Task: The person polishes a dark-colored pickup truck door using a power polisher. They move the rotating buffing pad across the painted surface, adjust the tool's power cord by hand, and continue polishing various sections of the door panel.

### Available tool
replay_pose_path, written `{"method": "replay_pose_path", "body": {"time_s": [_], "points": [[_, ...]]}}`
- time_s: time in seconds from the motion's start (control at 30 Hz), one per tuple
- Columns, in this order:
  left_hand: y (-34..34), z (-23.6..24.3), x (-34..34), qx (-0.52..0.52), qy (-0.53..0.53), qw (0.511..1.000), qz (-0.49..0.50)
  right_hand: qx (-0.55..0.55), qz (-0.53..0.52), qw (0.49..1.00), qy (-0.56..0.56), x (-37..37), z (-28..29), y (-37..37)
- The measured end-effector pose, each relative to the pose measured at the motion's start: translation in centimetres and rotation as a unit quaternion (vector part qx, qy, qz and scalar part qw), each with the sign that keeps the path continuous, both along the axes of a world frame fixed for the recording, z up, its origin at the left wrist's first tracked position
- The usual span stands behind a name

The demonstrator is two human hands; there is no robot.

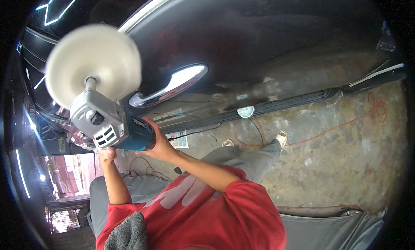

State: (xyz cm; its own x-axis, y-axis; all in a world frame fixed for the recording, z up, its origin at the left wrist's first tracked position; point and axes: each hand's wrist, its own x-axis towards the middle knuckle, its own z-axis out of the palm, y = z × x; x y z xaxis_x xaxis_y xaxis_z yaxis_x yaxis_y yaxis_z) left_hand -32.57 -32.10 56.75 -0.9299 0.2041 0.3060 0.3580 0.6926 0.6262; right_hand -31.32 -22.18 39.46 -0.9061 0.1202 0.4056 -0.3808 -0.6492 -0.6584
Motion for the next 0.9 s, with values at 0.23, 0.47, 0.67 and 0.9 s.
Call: {"method": "replay_pose_path", "body": {"time_s": [0.23, 0.47, 0.67, 0.9], "points": [[5.6, 3.2, -0.4, -0.024, -0.074, 0.994, -0.078, -0.031, 0.035, 0.999, 0.015, -1.3, 0.5, -2.0], [12.9, 5.2, -1.3, -0.238, 0.05, 0.954, -0.173, -0.104, 0.078, 0.981, 0.146, -2.2, 1.4, 0.0], [8.5, 5.0, 0.1, -0.172, 0.042, 0.964, -0.196, -0.114, 0.008, 0.991, 0.065, -2.6, 2.8, -1.4], [9.4, 4.6, -0.8, -0.274, 0.094, 0.948, -0.131, -0.157, 0.024, 0.985, 0.062, -2.4, 2.5, -2.2]]}}
